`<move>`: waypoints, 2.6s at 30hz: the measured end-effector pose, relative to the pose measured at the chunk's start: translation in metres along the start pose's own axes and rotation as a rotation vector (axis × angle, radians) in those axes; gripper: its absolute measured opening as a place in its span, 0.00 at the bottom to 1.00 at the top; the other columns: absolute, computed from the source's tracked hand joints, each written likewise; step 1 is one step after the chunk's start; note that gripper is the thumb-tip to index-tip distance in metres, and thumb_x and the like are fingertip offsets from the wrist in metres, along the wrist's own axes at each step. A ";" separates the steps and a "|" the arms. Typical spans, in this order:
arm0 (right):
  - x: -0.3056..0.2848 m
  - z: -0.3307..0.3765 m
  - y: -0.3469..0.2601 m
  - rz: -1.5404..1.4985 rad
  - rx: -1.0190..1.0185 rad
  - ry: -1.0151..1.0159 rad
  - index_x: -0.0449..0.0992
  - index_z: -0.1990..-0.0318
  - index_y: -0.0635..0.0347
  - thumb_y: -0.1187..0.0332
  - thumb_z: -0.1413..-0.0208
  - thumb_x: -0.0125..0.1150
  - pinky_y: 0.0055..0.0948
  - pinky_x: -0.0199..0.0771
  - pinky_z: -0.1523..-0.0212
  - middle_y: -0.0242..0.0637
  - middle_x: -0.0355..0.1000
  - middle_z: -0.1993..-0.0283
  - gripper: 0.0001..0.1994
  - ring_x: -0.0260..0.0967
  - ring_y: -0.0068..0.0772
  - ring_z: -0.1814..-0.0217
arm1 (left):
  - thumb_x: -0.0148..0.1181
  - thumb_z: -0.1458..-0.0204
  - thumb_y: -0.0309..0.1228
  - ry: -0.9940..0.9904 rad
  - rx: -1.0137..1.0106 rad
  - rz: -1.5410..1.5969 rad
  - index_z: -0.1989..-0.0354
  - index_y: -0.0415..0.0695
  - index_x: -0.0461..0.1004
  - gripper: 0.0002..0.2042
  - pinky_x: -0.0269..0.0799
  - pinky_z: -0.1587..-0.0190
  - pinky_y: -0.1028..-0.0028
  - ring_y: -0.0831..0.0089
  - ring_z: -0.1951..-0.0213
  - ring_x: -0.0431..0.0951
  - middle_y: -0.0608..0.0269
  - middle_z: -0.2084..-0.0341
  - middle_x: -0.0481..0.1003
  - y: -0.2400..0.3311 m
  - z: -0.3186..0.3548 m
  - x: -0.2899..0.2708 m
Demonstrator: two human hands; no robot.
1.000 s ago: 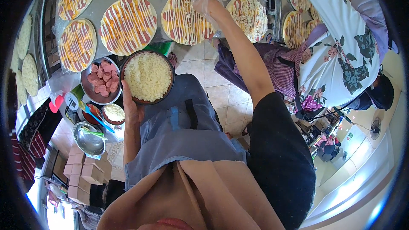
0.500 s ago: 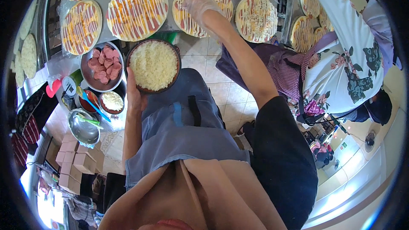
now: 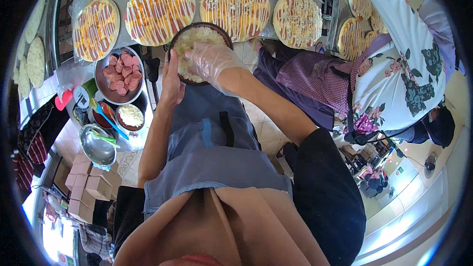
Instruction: Sprinkling shredded cheese onto multiple pre-sauced pizza crusts on a prep table.
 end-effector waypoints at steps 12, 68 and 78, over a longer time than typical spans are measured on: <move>0.010 0.000 0.041 -0.608 -0.032 0.057 0.74 0.59 0.59 0.67 0.47 0.58 0.28 0.72 0.57 0.37 0.72 0.62 0.09 0.70 0.31 0.58 | 0.44 0.40 0.47 -0.025 -0.072 0.077 0.40 0.42 0.56 0.26 0.65 0.45 0.70 0.71 0.48 0.69 0.62 0.47 0.66 -0.016 -0.009 0.016; 0.034 0.014 0.152 -0.042 0.359 0.287 0.77 0.59 0.55 0.64 0.43 0.49 0.32 0.69 0.56 0.47 0.72 0.59 0.11 0.70 0.43 0.58 | 0.48 0.42 0.47 -0.015 -0.273 -0.011 0.40 0.41 0.56 0.28 0.63 0.47 0.74 0.75 0.48 0.66 0.61 0.47 0.65 -0.139 -0.052 0.000; 0.084 0.039 0.112 -0.317 0.323 0.179 0.74 0.62 0.58 0.57 0.46 0.53 0.42 0.72 0.61 0.50 0.72 0.65 0.14 0.71 0.53 0.63 | 0.48 0.42 0.46 -0.049 -0.226 0.038 0.40 0.40 0.57 0.27 0.59 0.44 0.75 0.75 0.47 0.64 0.60 0.48 0.65 -0.140 -0.059 -0.002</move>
Point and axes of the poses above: each hand's wrist, its own z-axis away from the middle knuckle, its own x-axis out of the palm, y = z × x, the point moved 7 cm from there along -z, towards the middle knuckle
